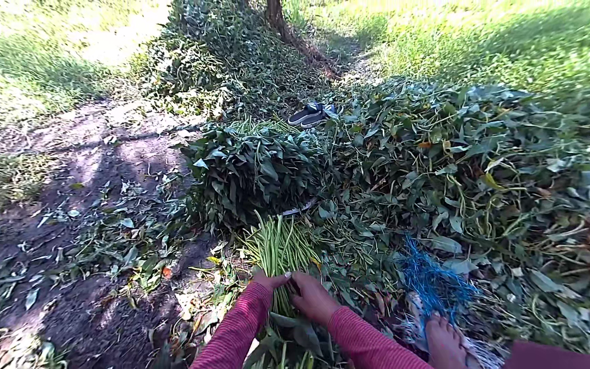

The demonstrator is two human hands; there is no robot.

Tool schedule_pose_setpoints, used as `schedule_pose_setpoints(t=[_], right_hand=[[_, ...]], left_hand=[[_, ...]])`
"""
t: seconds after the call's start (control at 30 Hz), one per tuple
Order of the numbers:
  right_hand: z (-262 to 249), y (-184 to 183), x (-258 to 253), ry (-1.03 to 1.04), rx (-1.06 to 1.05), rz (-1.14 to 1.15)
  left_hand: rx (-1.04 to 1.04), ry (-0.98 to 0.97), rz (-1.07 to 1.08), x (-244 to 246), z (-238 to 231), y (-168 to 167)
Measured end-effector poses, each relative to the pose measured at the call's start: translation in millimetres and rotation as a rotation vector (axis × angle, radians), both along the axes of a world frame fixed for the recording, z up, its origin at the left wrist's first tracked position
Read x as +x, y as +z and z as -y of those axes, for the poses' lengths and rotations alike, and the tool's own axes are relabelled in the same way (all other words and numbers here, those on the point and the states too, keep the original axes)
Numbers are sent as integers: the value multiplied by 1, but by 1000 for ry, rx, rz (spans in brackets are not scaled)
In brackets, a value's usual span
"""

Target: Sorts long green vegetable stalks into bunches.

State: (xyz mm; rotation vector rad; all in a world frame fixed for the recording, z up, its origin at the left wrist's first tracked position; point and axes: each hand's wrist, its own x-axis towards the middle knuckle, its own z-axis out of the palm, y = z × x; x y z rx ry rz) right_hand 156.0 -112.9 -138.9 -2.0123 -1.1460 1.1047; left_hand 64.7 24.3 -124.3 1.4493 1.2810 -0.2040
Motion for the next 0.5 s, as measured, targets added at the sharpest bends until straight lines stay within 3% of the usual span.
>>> schedule_pose_setpoints(t=[0.13, 0.27, 0.5], right_hand=[[5, 7, 6, 132, -128, 132], [12, 1, 21, 129, -85, 174], [37, 3, 85, -305, -245, 210]], left_hand=[[79, 155, 68, -1, -10, 4], [78, 246, 160, -4, -26, 14], [-35, 199, 366, -20, -56, 27]])
